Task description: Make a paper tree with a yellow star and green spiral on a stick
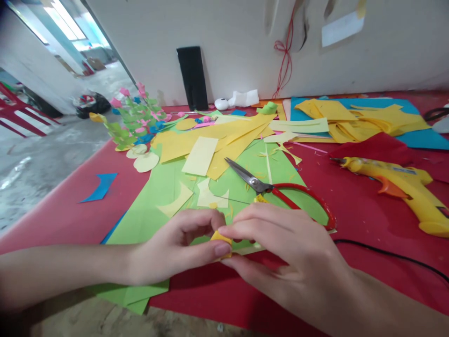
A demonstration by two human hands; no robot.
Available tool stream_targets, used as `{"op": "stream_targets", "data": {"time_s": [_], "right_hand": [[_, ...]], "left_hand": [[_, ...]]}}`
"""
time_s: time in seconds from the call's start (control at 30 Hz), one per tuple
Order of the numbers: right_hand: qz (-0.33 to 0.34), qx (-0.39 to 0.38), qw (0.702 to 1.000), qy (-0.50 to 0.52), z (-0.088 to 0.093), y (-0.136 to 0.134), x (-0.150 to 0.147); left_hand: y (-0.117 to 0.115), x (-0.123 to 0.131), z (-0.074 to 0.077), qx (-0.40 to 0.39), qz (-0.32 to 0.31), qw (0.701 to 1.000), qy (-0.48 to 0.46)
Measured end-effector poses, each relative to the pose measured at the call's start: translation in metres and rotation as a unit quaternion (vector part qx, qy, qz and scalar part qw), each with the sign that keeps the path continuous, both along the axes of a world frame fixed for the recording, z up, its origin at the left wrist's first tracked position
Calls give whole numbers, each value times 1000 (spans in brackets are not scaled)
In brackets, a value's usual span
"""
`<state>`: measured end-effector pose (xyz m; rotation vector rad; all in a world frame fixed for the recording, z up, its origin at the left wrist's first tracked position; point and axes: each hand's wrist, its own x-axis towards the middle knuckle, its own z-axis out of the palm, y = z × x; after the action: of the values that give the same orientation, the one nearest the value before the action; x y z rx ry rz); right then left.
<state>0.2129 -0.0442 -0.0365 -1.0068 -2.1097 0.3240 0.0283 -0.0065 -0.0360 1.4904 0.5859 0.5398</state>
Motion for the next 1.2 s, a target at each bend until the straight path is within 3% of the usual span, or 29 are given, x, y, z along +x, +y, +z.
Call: {"op": "stream_targets", "data": {"time_s": [0.27, 0.43, 0.73, 0.97, 1.2], "right_hand": [[-27, -20, 999, 35, -3, -3, 8], [-33, -27, 998, 47, -4, -2, 7], [-34, -18, 999, 26, -3, -3, 5], [-26, -46, 998, 31, -3, -2, 7], [-21, -76, 997, 15, 0, -3, 3]], "left_hand": [[1, -2, 2, -119, -4, 991, -62], [1, -3, 2, -101, 10, 994, -51], [1, -2, 1, 20, 27, 999, -20], [3, -3, -2, -58, -4, 998, -30], [3, -4, -4, -38, -18, 999, -25]]}}
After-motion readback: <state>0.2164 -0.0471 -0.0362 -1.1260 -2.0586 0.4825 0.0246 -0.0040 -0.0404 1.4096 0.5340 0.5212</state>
